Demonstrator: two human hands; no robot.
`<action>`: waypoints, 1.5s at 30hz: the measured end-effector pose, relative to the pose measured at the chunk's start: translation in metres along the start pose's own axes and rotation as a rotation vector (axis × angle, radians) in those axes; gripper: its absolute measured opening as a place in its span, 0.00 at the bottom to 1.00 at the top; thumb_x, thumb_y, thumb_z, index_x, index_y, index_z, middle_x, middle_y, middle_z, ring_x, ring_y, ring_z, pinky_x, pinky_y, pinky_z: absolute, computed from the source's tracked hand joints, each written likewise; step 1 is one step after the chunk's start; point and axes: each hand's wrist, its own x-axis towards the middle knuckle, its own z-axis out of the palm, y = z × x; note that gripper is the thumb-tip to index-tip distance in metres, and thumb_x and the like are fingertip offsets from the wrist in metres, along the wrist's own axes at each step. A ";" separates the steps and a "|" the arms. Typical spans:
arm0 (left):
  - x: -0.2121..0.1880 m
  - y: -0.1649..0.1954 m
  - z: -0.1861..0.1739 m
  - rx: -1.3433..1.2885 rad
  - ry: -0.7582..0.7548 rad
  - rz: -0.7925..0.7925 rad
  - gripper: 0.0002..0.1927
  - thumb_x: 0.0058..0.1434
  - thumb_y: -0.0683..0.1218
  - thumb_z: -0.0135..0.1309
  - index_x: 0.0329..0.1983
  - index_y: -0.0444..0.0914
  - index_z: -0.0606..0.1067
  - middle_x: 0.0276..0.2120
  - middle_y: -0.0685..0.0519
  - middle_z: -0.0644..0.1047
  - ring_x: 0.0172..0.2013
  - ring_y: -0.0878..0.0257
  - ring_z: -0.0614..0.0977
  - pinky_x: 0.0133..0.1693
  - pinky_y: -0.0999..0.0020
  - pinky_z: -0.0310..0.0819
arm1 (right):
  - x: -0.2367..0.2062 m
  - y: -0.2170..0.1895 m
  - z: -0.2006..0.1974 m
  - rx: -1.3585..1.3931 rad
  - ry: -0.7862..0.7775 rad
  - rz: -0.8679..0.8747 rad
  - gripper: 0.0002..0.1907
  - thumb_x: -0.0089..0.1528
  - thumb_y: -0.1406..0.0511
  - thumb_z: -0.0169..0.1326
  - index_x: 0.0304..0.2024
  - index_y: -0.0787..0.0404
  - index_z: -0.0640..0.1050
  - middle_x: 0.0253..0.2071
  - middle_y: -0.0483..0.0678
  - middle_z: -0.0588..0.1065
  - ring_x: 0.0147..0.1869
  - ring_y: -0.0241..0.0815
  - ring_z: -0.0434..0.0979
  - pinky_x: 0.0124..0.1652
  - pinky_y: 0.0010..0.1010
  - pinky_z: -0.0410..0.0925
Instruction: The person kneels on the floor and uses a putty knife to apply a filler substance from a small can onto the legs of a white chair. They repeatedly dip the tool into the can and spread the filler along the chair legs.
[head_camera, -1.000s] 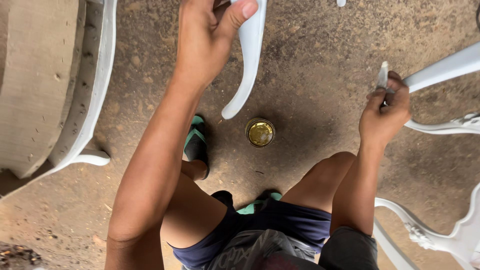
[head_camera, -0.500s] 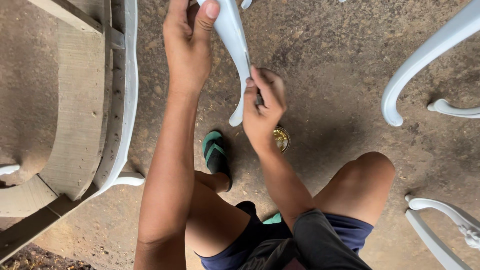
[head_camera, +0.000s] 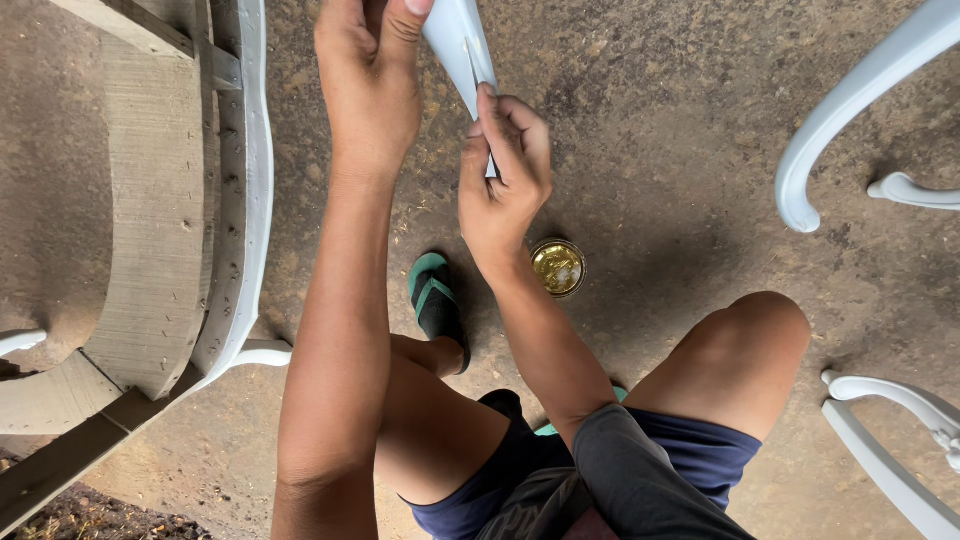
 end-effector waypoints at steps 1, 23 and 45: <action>-0.001 0.000 0.000 -0.013 -0.001 -0.007 0.12 0.79 0.49 0.55 0.52 0.34 0.75 0.41 0.54 0.81 0.40 0.70 0.80 0.44 0.74 0.74 | 0.000 0.000 0.001 0.002 0.003 0.003 0.24 0.68 0.79 0.53 0.64 0.55 0.75 0.56 0.47 0.70 0.46 0.32 0.78 0.42 0.21 0.76; 0.000 -0.008 -0.004 0.016 -0.002 0.012 0.11 0.79 0.49 0.56 0.52 0.35 0.75 0.41 0.54 0.81 0.39 0.69 0.80 0.43 0.74 0.75 | -0.012 -0.013 -0.011 -0.047 -0.024 -0.050 0.27 0.66 0.82 0.54 0.66 0.59 0.74 0.54 0.46 0.66 0.44 0.31 0.76 0.41 0.21 0.73; 0.000 -0.010 -0.007 -0.013 -0.013 0.014 0.11 0.80 0.48 0.56 0.51 0.35 0.75 0.38 0.53 0.81 0.38 0.69 0.80 0.42 0.73 0.76 | 0.001 -0.001 0.004 -0.099 -0.020 -0.038 0.24 0.68 0.75 0.59 0.65 0.56 0.74 0.52 0.45 0.69 0.43 0.30 0.71 0.38 0.21 0.70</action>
